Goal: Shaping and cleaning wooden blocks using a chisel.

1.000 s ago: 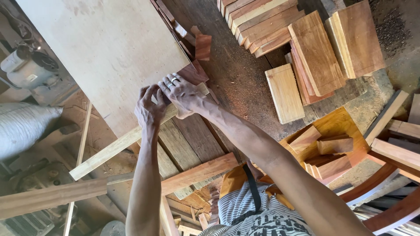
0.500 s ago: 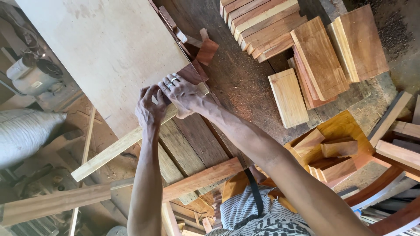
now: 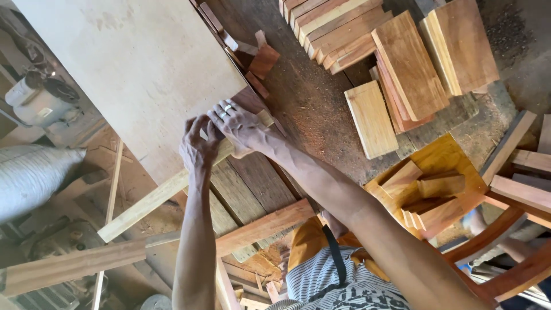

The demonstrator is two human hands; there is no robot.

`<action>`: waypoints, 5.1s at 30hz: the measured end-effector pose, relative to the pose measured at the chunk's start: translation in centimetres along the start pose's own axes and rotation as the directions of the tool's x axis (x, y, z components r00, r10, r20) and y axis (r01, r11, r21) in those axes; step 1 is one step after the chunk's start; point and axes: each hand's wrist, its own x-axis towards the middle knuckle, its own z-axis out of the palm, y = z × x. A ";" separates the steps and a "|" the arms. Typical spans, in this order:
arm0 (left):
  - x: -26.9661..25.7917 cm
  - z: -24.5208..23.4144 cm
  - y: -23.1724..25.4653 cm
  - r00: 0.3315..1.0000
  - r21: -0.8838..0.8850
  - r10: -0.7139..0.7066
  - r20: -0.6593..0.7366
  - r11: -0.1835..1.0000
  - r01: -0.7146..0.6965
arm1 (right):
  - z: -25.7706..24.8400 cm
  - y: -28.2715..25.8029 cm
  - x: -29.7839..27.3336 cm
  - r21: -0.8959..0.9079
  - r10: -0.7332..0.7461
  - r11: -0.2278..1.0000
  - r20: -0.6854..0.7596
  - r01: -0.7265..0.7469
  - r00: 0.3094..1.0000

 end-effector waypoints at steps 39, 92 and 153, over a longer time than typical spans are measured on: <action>-6.4 1.7 -0.2 0.979 0.173 0.092 0.180 0.977 -0.124 | 1.3 -3.3 -8.2 0.085 -0.028 0.996 -0.048 0.032 0.998; -7.5 1.4 -1.4 0.977 -0.225 -0.023 0.212 0.972 0.072 | -1.7 -4.1 -7.1 0.009 0.054 0.998 0.285 -0.059 0.957; -6.6 -0.1 4.0 0.985 0.017 -0.117 0.127 0.993 0.116 | -0.8 -3.7 -6.2 -0.056 0.025 0.998 0.220 -0.013 0.975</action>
